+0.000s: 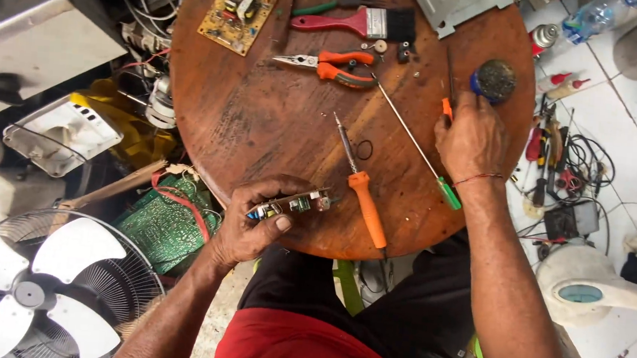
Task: The person uses a soldering iron to work on a small electronic component and then on a green circuit board. They hold the board with their left hand and apply the soldering iron with their right hand, flipping the board over to work on different sides.
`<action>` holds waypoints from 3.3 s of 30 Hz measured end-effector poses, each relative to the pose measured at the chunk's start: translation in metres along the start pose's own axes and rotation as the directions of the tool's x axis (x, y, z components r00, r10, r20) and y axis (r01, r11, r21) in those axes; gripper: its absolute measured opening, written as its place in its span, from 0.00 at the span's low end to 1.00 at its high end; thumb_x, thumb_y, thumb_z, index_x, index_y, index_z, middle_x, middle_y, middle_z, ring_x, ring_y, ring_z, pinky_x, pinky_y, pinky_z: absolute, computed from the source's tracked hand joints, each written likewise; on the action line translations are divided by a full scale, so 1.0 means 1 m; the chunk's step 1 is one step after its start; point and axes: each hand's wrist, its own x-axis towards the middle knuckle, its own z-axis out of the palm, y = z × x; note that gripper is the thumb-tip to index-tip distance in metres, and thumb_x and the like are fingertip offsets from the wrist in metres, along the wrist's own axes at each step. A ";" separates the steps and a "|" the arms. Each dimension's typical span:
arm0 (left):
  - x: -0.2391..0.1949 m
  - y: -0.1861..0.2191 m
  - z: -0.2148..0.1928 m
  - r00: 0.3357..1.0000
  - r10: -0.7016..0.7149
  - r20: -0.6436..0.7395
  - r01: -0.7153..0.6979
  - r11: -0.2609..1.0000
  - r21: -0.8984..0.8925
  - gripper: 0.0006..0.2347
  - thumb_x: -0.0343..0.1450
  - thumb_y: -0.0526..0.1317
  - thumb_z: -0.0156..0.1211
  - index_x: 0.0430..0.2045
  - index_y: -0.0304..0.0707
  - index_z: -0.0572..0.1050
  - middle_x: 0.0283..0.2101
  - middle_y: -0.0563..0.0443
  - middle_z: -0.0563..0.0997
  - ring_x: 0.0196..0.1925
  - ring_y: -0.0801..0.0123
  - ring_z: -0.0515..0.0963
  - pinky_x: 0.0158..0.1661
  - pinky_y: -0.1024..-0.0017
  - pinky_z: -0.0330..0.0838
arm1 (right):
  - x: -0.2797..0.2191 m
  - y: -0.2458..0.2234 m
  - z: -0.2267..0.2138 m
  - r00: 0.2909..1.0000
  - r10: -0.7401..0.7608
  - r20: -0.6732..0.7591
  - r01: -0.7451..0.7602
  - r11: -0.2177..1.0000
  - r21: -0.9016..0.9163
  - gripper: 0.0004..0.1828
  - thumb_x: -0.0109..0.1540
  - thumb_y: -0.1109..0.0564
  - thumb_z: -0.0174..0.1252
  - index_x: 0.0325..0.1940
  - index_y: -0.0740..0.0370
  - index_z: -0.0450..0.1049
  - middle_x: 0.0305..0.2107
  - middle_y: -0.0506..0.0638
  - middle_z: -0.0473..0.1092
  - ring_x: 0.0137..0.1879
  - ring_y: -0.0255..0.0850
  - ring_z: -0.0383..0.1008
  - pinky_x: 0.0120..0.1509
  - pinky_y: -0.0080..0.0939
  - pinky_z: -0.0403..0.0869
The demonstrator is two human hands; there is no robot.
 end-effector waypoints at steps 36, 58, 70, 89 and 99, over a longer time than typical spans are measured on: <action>-0.020 0.024 0.028 0.999 -0.037 0.034 0.037 0.999 0.016 0.39 0.76 0.71 0.37 0.52 0.26 0.76 0.51 0.35 0.83 0.56 0.50 0.83 0.61 0.56 0.74 | -0.194 -0.180 -0.123 0.967 -0.212 -0.143 0.231 0.483 0.844 0.16 0.70 0.59 0.54 0.60 0.65 0.74 0.50 0.54 0.74 0.57 0.46 0.79 0.63 0.42 0.81; -0.024 0.036 0.042 0.986 -0.037 -0.162 0.100 0.912 0.399 0.33 0.77 0.62 0.35 0.71 0.37 0.59 0.51 0.43 0.67 0.52 0.64 0.65 0.59 0.61 0.60 | -0.186 -0.180 -0.107 0.994 -0.091 -0.061 0.095 0.428 0.899 0.15 0.71 0.53 0.49 0.57 0.64 0.71 0.44 0.55 0.73 0.49 0.46 0.77 0.51 0.40 0.79; -0.038 0.025 -0.010 0.866 -0.440 -0.239 0.426 0.898 -0.110 0.18 0.57 0.27 0.79 0.37 0.28 0.77 0.36 0.45 0.76 0.41 0.67 0.75 0.39 0.72 0.78 | -0.198 -0.178 -0.051 0.998 -0.014 0.063 -0.059 0.195 0.979 0.12 0.69 0.62 0.54 0.52 0.74 0.74 0.34 0.66 0.72 0.41 0.51 0.80 0.39 0.47 0.80; -0.068 0.039 0.009 0.731 -0.635 -0.248 0.613 0.772 -0.169 0.14 0.64 0.34 0.71 0.42 0.35 0.77 0.40 0.50 0.85 0.41 0.69 0.83 0.45 0.71 0.80 | -0.212 -0.168 -0.065 0.838 -0.251 0.483 -0.509 -0.042 0.860 0.21 0.67 0.49 0.57 0.60 0.63 0.72 0.52 0.53 0.78 0.57 0.39 0.79 0.63 0.38 0.78; -0.081 0.039 0.014 0.814 -0.528 -0.242 0.549 0.835 0.022 0.15 0.71 0.41 0.63 0.51 0.40 0.71 0.46 0.54 0.79 0.48 0.72 0.78 0.51 0.73 0.74 | -0.205 -0.167 -0.075 0.877 -0.262 0.402 -0.378 0.139 0.915 0.18 0.70 0.48 0.53 0.56 0.63 0.76 0.45 0.48 0.78 0.53 0.36 0.79 0.60 0.35 0.76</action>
